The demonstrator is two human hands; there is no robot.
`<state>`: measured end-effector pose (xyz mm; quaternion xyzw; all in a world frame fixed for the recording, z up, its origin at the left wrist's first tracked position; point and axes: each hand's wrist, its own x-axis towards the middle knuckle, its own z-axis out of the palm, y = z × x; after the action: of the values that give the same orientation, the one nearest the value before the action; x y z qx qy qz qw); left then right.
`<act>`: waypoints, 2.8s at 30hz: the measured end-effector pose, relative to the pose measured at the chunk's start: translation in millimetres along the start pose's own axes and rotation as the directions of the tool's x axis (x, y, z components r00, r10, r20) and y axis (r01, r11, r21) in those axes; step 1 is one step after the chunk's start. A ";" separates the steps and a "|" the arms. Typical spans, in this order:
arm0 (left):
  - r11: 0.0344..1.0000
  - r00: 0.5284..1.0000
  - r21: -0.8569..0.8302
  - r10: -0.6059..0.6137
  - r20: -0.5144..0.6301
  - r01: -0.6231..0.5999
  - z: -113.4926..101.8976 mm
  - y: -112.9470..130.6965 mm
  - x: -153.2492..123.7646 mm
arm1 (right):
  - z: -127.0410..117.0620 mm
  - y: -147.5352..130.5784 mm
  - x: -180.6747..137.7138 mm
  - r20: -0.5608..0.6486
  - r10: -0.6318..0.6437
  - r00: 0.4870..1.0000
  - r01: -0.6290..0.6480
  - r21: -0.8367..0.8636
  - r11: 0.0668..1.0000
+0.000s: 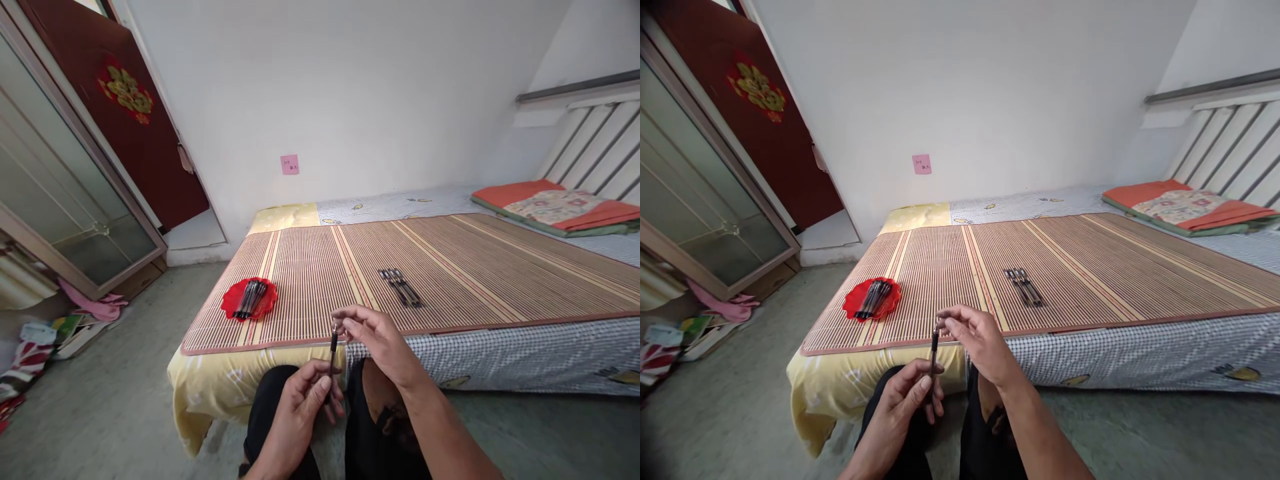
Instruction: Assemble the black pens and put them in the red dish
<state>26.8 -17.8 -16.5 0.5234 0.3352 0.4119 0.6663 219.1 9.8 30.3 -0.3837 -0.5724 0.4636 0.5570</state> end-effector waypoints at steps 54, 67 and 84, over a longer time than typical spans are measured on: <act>0.994 0.995 -0.057 -0.094 0.031 0.096 6.9 -16.5 -0.4 | -13.1 23.7 1.7 0.021 0.069 0.997 -0.071 0.092 0.993; 0.993 0.994 -0.060 -0.100 0.034 0.102 7.0 -17.4 -0.9 | -12.4 26.4 2.2 0.056 0.057 0.997 -0.062 0.080 0.995; 0.987 0.994 -0.119 -0.105 0.025 0.107 4.7 -25.9 1.9 | -11.8 20.7 0.6 0.104 0.019 0.994 -0.021 0.022 1.000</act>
<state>36.9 -21.1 -40.7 0.4678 0.3311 0.3905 0.7205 229.2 17.3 10.0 -0.3583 -0.5914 0.4952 0.5260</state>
